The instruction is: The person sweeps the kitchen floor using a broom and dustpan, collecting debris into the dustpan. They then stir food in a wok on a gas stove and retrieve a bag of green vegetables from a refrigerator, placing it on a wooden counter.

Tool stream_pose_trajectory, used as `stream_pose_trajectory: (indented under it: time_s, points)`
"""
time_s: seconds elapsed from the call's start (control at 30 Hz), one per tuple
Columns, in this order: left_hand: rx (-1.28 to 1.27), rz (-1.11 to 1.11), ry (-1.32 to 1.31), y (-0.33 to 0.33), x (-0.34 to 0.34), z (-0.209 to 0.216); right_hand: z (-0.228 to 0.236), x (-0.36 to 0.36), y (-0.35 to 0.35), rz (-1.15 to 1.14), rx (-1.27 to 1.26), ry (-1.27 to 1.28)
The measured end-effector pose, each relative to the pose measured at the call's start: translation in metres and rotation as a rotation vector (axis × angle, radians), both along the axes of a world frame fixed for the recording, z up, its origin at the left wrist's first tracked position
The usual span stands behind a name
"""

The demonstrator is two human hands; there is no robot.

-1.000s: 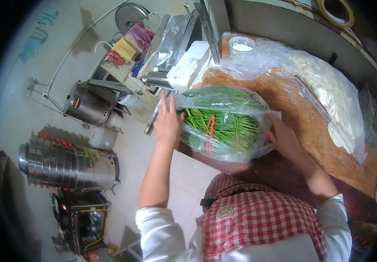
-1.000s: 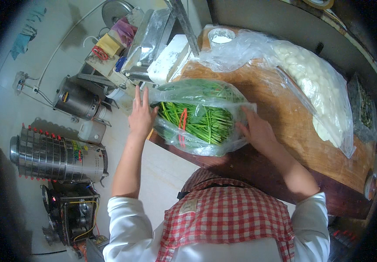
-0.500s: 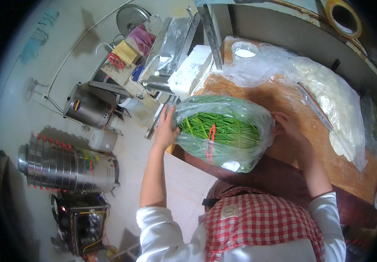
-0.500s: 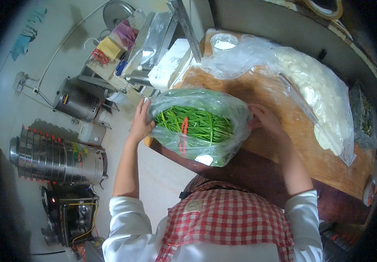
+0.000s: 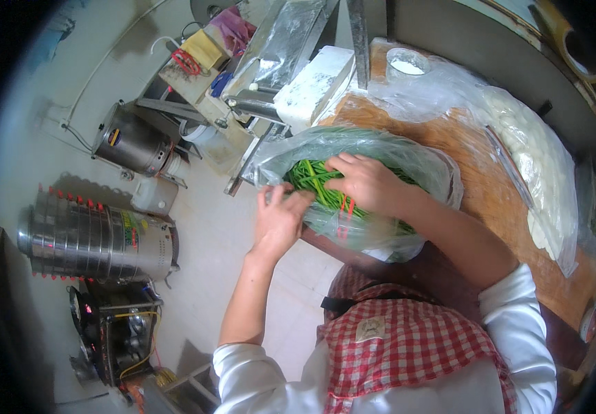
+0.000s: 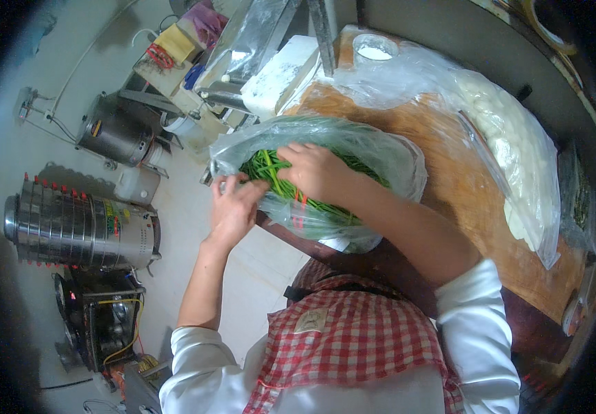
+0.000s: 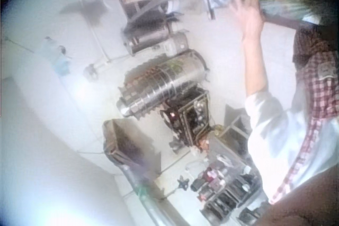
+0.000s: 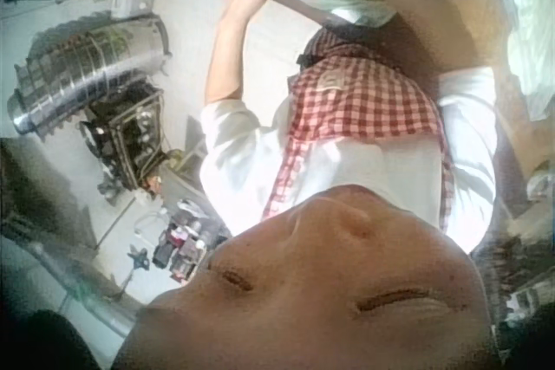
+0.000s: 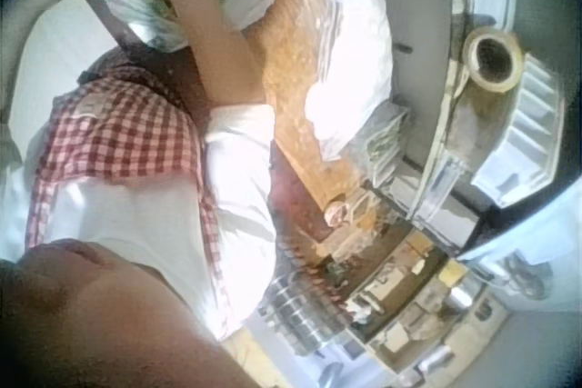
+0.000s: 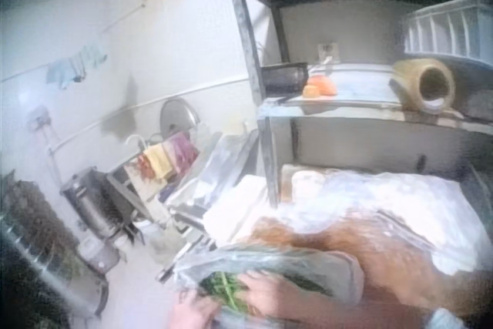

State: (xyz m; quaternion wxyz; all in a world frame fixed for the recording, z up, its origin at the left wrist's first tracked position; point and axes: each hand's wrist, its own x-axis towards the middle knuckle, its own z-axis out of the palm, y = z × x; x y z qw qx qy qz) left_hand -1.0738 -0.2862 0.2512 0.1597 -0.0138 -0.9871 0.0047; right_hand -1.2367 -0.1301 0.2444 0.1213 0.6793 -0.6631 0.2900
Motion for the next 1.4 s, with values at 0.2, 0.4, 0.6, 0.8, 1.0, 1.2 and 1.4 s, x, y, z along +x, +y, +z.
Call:
stream_pose_trajectory:
  time_s: [0.2, 0.4, 0.6, 0.8, 1.0, 1.2, 1.4]
  points:
    - [0.170, -0.061, -0.112, -0.005, 0.052, -0.023, 0.002, -0.013, -0.015, 0.119, 0.281, 0.189]
    - [0.201, 0.022, -0.042, 0.005, 0.047, -0.022, -0.009, 0.002, -0.040, 0.227, 0.248, 0.226]
    - [0.257, 0.071, 0.123, 0.009, 0.035, -0.018, 0.004, 0.000, -0.046, 0.232, 0.293, 0.221]
    - [0.427, -0.072, 0.141, 0.025, 0.000, -0.012, 0.029, -0.007, 0.003, 0.139, 0.426, 0.034]
    - [0.244, -0.063, -0.064, 0.029, -0.006, -0.037, 0.057, -0.012, 0.047, 0.069, 0.618, -0.873]
    - [0.207, -0.016, -0.107, 0.035, 0.002, -0.040, 0.079, -0.029, 0.068, -0.054, 0.475, -1.187]
    - [0.425, -0.131, -0.050, 0.068, -0.009, -0.015, 0.087, -0.033, 0.088, -0.045, 0.560, -0.867]
